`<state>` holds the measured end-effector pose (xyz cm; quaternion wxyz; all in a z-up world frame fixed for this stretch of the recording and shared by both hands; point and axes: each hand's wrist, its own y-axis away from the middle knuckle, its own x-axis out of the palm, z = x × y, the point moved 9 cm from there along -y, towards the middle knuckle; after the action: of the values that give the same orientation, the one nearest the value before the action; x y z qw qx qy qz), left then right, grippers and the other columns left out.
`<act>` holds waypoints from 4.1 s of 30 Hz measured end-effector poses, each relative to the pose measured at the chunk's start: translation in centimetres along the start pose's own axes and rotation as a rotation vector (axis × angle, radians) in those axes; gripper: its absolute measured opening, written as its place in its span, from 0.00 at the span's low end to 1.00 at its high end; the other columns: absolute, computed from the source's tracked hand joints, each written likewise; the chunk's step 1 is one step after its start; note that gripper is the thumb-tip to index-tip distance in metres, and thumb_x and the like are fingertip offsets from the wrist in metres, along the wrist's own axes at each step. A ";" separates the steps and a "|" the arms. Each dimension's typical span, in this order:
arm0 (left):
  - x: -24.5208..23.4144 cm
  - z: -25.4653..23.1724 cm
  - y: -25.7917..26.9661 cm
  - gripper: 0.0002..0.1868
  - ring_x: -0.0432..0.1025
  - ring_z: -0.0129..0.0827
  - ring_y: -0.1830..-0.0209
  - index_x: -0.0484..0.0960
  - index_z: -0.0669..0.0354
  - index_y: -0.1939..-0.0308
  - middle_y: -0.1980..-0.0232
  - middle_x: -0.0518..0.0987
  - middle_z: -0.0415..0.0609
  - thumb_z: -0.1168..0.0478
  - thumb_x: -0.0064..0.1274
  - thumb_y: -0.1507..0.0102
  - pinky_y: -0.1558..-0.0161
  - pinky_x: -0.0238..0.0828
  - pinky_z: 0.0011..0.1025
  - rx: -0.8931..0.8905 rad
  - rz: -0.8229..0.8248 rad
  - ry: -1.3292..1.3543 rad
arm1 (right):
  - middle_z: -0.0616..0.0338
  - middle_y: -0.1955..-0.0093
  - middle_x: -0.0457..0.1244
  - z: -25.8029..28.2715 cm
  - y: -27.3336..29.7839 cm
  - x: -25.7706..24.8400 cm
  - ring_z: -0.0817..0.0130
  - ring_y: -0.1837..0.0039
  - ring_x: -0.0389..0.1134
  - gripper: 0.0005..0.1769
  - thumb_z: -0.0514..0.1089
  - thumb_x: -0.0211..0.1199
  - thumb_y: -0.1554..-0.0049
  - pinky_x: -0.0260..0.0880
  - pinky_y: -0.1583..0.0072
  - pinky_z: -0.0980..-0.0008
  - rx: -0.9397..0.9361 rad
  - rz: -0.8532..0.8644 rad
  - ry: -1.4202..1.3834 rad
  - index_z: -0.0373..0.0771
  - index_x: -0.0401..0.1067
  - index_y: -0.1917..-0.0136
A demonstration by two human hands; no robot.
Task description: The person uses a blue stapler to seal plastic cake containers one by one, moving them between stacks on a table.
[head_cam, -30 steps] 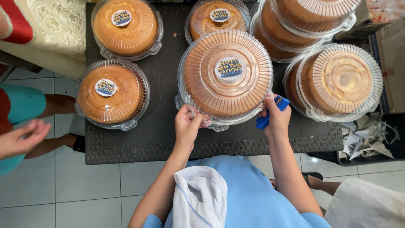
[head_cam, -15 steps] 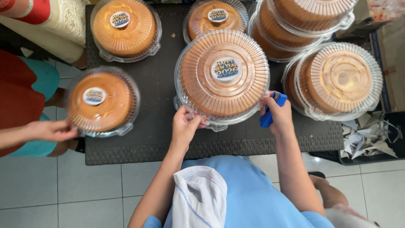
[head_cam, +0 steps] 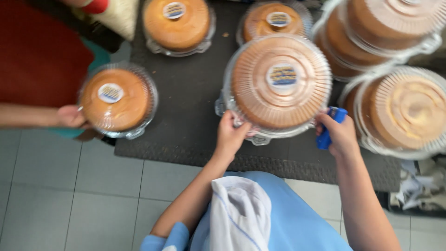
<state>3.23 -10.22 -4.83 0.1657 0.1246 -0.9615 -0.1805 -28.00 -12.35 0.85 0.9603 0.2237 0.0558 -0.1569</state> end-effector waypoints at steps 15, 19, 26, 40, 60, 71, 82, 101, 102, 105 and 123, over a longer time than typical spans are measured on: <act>3.4 -4.0 3.2 0.25 0.83 0.41 0.63 0.75 0.72 0.45 0.60 0.84 0.67 0.51 0.41 0.32 0.62 0.84 0.31 -0.206 0.255 -0.167 | 0.59 0.65 0.60 -0.2 0.1 -0.2 0.73 0.66 0.60 0.10 0.35 0.61 0.44 0.61 0.61 0.72 0.018 0.053 -0.008 0.44 0.60 0.58; 4.4 -3.1 4.8 0.25 0.81 0.43 0.52 0.81 0.73 0.47 0.53 0.84 0.67 0.54 0.55 0.40 0.49 0.80 0.33 -0.363 0.344 -0.035 | 0.58 0.64 0.59 -1.2 -1.0 -0.9 0.73 0.67 0.59 0.12 0.37 0.63 0.43 0.59 0.62 0.73 -0.023 0.058 -0.057 0.43 0.59 0.57; 6.0 -1.2 6.0 0.27 0.80 0.45 0.53 0.82 0.75 0.49 0.53 0.83 0.69 0.53 0.59 0.43 0.48 0.79 0.33 -0.387 0.301 0.143 | 0.56 0.65 0.60 -0.7 -0.9 -0.5 0.72 0.68 0.57 0.10 0.35 0.62 0.44 0.57 0.64 0.74 -0.079 0.091 -0.076 0.42 0.61 0.61; 8.8 0.8 5.0 0.32 0.80 0.46 0.57 0.83 0.78 0.50 0.52 0.85 0.70 0.50 0.53 0.46 0.48 0.78 0.38 -0.374 0.300 0.164 | 0.57 0.60 0.53 -12.0 -18.5 -5.3 0.65 0.53 0.62 0.28 0.42 0.60 0.63 0.57 0.55 0.53 -0.116 0.411 0.585 0.47 0.55 0.49; 9.9 3.4 4.6 0.19 0.80 0.35 0.69 0.84 0.74 0.63 0.68 0.84 0.60 0.57 0.49 0.37 0.67 0.79 0.31 -0.135 0.146 0.141 | 0.62 0.49 0.69 -4.7 -0.8 -4.0 0.63 0.44 0.74 0.33 0.82 0.59 0.51 0.78 0.38 0.55 0.120 0.101 -0.261 0.58 0.70 0.47; 7.0 1.0 6.0 0.16 0.79 0.23 0.76 0.89 0.53 0.77 0.78 0.84 0.45 0.51 0.54 0.40 0.68 0.81 0.20 -0.091 0.076 -0.170 | 0.48 0.58 0.54 -7.8 9.5 3.7 0.58 0.64 0.56 0.41 0.76 0.35 0.35 0.65 0.62 0.56 0.265 0.625 -0.486 0.39 0.59 0.34; 6.4 0.3 5.8 0.21 0.65 0.22 0.85 0.80 0.50 0.88 0.90 0.70 0.40 0.50 0.55 0.40 0.75 0.67 0.22 0.010 0.035 -0.274 | 0.41 0.58 0.62 -3.5 9.2 6.6 0.57 0.60 0.67 0.32 0.60 0.44 0.31 0.74 0.59 0.56 0.075 0.629 -0.284 0.25 0.65 0.39; 7.3 -1.4 7.2 0.16 0.66 0.39 0.98 0.77 0.69 0.83 0.89 0.71 0.59 0.64 0.52 0.41 0.98 0.63 0.36 -0.096 0.016 0.092 | 0.46 0.64 0.61 -4.7 9.3 8.4 0.59 0.68 0.69 0.28 0.59 0.44 0.30 0.77 0.68 0.59 0.090 0.502 -0.289 0.29 0.66 0.46; 7.2 -0.7 6.9 0.16 0.66 0.39 0.98 0.77 0.69 0.83 0.89 0.71 0.59 0.64 0.52 0.41 0.98 0.63 0.36 -0.096 0.015 0.091 | 0.46 0.64 0.61 -4.5 9.4 8.5 0.59 0.68 0.69 0.28 0.59 0.44 0.30 0.77 0.68 0.59 0.091 0.502 -0.290 0.29 0.66 0.46; 7.1 0.6 6.3 0.16 0.67 0.38 0.97 0.77 0.68 0.84 0.89 0.71 0.58 0.64 0.52 0.41 0.98 0.63 0.34 -0.066 0.028 0.069 | 0.46 0.64 0.61 -4.0 9.6 8.3 0.60 0.69 0.68 0.28 0.58 0.47 0.30 0.76 0.69 0.60 0.064 0.451 -0.270 0.28 0.68 0.47; 12.3 -0.9 8.6 0.25 0.69 0.29 0.86 0.73 0.59 0.76 0.83 0.72 0.46 0.41 0.59 0.43 0.83 0.67 0.24 -0.253 0.510 -0.061 | 0.52 0.65 0.63 -3.9 9.6 7.4 0.65 0.70 0.67 0.25 0.59 0.55 0.32 0.75 0.68 0.65 0.001 0.252 -0.182 0.33 0.72 0.51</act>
<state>-9.24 -6.38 2.72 0.1909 -0.1485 -0.9361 -0.2554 -17.98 -4.48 -0.02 0.9734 0.2143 -0.0599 -0.0545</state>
